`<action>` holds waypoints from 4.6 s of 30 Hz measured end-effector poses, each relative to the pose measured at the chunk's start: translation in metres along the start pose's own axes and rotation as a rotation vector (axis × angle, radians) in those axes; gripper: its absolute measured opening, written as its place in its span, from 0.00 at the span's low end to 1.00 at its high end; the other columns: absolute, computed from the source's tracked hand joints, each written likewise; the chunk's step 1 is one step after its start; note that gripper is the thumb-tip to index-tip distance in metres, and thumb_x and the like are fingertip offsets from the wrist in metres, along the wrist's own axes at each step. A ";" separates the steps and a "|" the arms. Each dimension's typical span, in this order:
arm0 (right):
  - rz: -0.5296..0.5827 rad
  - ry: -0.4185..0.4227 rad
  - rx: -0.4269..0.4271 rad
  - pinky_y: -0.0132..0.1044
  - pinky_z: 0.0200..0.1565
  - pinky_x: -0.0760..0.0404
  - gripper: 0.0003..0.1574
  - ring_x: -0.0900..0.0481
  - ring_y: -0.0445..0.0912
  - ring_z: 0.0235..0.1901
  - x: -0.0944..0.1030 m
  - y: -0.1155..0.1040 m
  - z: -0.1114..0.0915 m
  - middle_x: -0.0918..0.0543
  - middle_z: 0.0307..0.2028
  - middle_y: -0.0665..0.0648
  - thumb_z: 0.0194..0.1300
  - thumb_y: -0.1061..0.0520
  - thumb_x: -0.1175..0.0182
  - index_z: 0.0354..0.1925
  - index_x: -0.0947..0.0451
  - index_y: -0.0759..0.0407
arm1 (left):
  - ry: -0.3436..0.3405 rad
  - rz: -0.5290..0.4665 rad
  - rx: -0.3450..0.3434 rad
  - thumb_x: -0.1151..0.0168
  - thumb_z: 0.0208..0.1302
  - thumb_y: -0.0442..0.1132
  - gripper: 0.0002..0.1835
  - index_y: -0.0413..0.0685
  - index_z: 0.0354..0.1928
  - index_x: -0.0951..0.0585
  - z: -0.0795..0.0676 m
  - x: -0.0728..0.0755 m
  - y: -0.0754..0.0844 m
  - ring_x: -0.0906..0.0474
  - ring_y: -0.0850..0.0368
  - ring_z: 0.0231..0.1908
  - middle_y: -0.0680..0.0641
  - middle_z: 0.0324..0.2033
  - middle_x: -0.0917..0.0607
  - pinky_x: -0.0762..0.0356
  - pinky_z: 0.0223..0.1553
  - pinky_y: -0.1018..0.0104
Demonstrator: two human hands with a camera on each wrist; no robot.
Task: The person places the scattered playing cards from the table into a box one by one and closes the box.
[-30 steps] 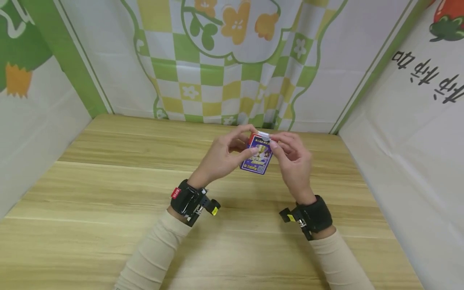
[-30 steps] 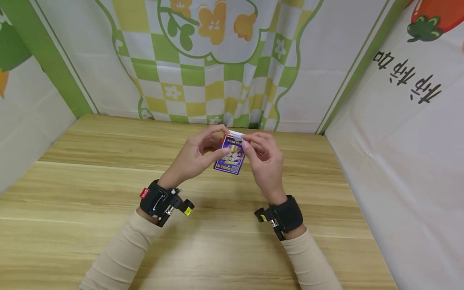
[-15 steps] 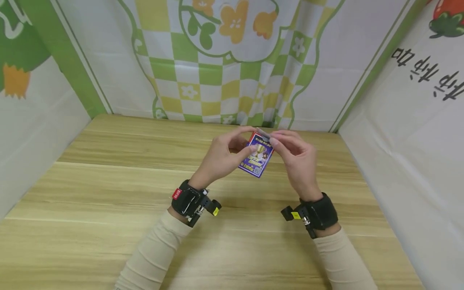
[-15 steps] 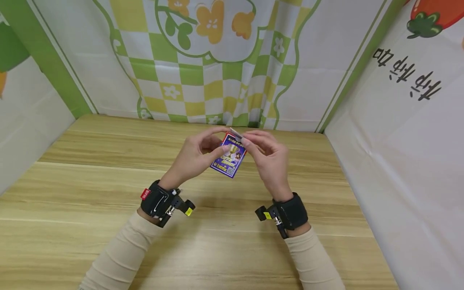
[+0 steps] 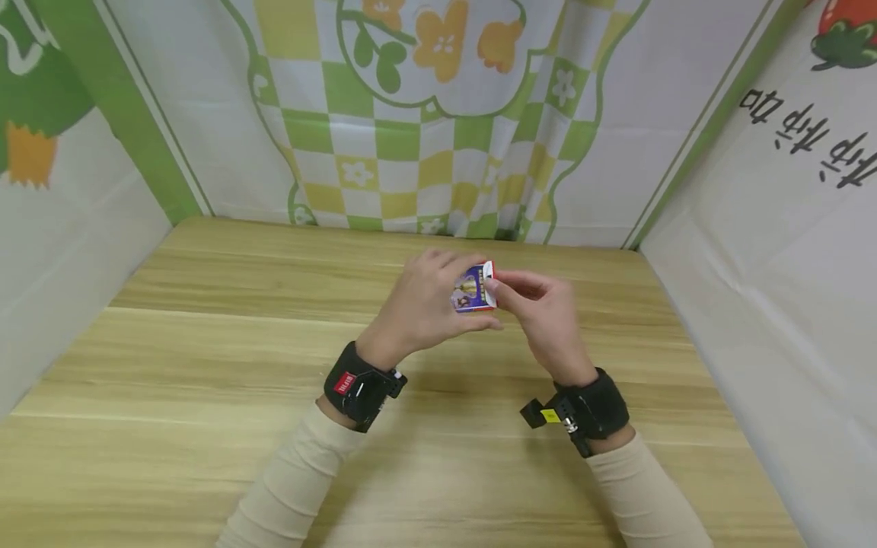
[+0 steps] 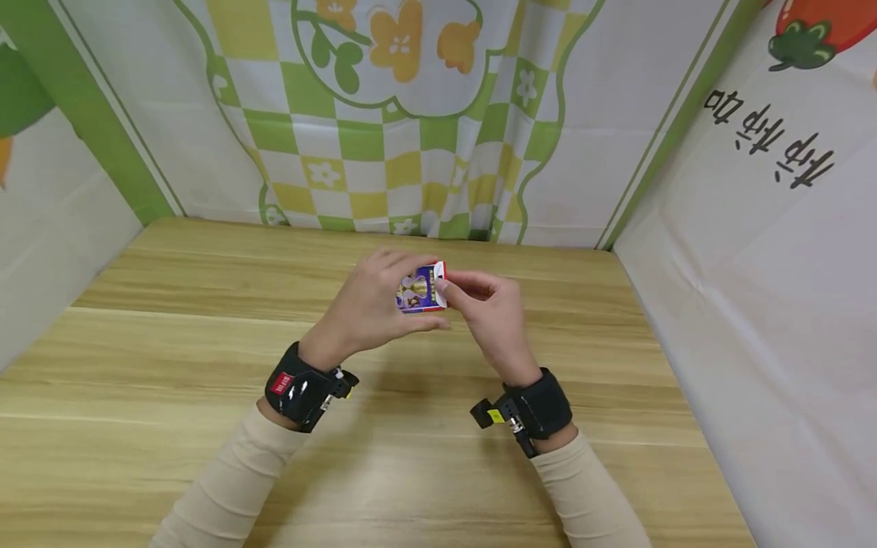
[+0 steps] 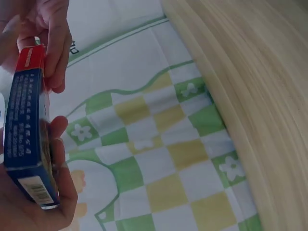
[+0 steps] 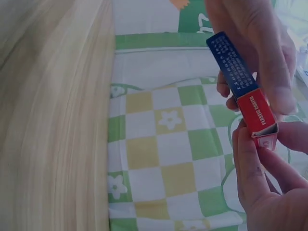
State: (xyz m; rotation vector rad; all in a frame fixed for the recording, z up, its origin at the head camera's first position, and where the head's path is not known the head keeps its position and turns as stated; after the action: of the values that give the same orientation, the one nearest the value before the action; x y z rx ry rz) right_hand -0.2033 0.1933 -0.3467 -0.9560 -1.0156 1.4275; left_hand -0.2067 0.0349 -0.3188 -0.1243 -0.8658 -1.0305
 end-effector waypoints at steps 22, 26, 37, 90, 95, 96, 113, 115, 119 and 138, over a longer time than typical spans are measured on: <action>0.375 -0.038 -0.105 0.36 0.38 0.17 0.10 0.18 0.51 0.38 0.000 -0.002 0.000 0.14 0.36 0.62 0.60 0.70 0.39 0.41 0.19 0.74 | 0.056 -0.132 -0.068 0.27 0.43 0.58 0.34 0.48 0.52 0.21 0.002 0.008 0.000 0.24 0.61 0.38 0.49 0.41 0.14 0.26 0.38 0.60; 0.396 -0.038 -0.123 0.36 0.38 0.18 0.10 0.18 0.51 0.39 0.000 -0.001 0.000 0.14 0.36 0.62 0.60 0.69 0.39 0.41 0.19 0.74 | 0.059 -0.127 -0.073 0.25 0.42 0.55 0.34 0.47 0.52 0.21 0.002 0.008 0.001 0.23 0.60 0.39 0.49 0.42 0.14 0.25 0.38 0.60; 0.406 -0.036 -0.143 0.35 0.39 0.18 0.09 0.18 0.51 0.39 0.001 -0.002 0.000 0.14 0.37 0.62 0.60 0.69 0.39 0.41 0.18 0.72 | 0.065 -0.122 -0.071 0.24 0.41 0.55 0.35 0.47 0.52 0.21 0.001 0.009 0.001 0.24 0.59 0.37 0.49 0.42 0.15 0.25 0.35 0.60; 0.394 -0.240 -0.259 0.38 0.39 0.18 0.17 0.22 0.53 0.41 -0.002 0.007 -0.001 0.20 0.41 0.62 0.60 0.67 0.37 0.47 0.27 0.73 | 0.005 -0.150 -0.152 0.25 0.41 0.54 0.35 0.48 0.53 0.21 0.000 0.007 0.010 0.24 0.59 0.41 0.49 0.44 0.15 0.25 0.42 0.58; 0.591 -0.484 -0.387 0.37 0.44 0.21 0.33 0.26 0.51 0.46 -0.010 0.020 -0.005 0.26 0.48 0.61 0.60 0.58 0.35 0.58 0.36 0.67 | -0.011 -0.280 -0.209 0.23 0.40 0.53 0.36 0.48 0.54 0.21 0.000 0.002 0.015 0.25 0.61 0.44 0.49 0.46 0.16 0.25 0.44 0.61; 0.616 -0.522 -0.388 0.37 0.44 0.21 0.34 0.27 0.50 0.45 -0.012 0.022 -0.006 0.26 0.48 0.61 0.59 0.55 0.34 0.58 0.36 0.65 | -0.009 -0.298 -0.210 0.23 0.39 0.53 0.37 0.48 0.55 0.21 0.000 0.002 0.016 0.25 0.62 0.45 0.49 0.47 0.16 0.26 0.46 0.60; 0.642 -0.593 -0.251 0.35 0.41 0.21 0.30 0.26 0.49 0.40 -0.027 0.015 -0.007 0.26 0.45 0.61 0.64 0.51 0.39 0.56 0.36 0.65 | -0.012 -0.498 -0.176 0.20 0.36 0.42 0.37 0.42 0.54 0.22 0.004 0.015 0.023 0.23 0.60 0.45 0.44 0.46 0.16 0.22 0.43 0.60; 0.487 -0.488 -0.237 0.35 0.40 0.20 0.29 0.24 0.51 0.40 -0.023 0.014 -0.003 0.24 0.44 0.62 0.64 0.53 0.38 0.57 0.34 0.66 | -0.056 -0.418 -0.167 0.21 0.39 0.45 0.37 0.45 0.55 0.23 0.002 0.009 0.013 0.25 0.62 0.46 0.47 0.47 0.17 0.24 0.45 0.61; 0.010 -0.300 -0.196 0.42 0.38 0.18 0.29 0.20 0.53 0.39 -0.013 0.017 0.002 0.18 0.44 0.62 0.61 0.57 0.36 0.58 0.31 0.63 | -0.164 -0.164 -0.175 0.24 0.41 0.51 0.36 0.47 0.56 0.22 -0.005 -0.005 -0.003 0.27 0.57 0.51 0.48 0.51 0.18 0.29 0.52 0.54; -0.172 0.145 -0.459 0.39 0.28 0.16 0.22 0.16 0.54 0.25 0.057 0.124 0.043 0.20 0.31 0.71 0.60 0.66 0.37 0.47 0.35 0.75 | -0.393 0.048 0.159 0.39 0.64 0.48 0.27 0.40 0.59 0.29 -0.084 0.018 -0.092 0.30 0.47 0.53 0.40 0.54 0.25 0.28 0.52 0.49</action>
State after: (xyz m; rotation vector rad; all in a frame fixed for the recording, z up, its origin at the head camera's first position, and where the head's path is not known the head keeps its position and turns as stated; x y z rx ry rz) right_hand -0.2867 0.2408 -0.4527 -1.2473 -1.3106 0.9841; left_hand -0.2271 -0.0669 -0.3901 -0.2161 -1.2917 -0.9010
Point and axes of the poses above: each hand's wrist, its own z-axis towards the middle knuckle, its own x-axis out of the back of the hand, y = z × x, the point moved 5 cm from there along z, towards the middle knuckle
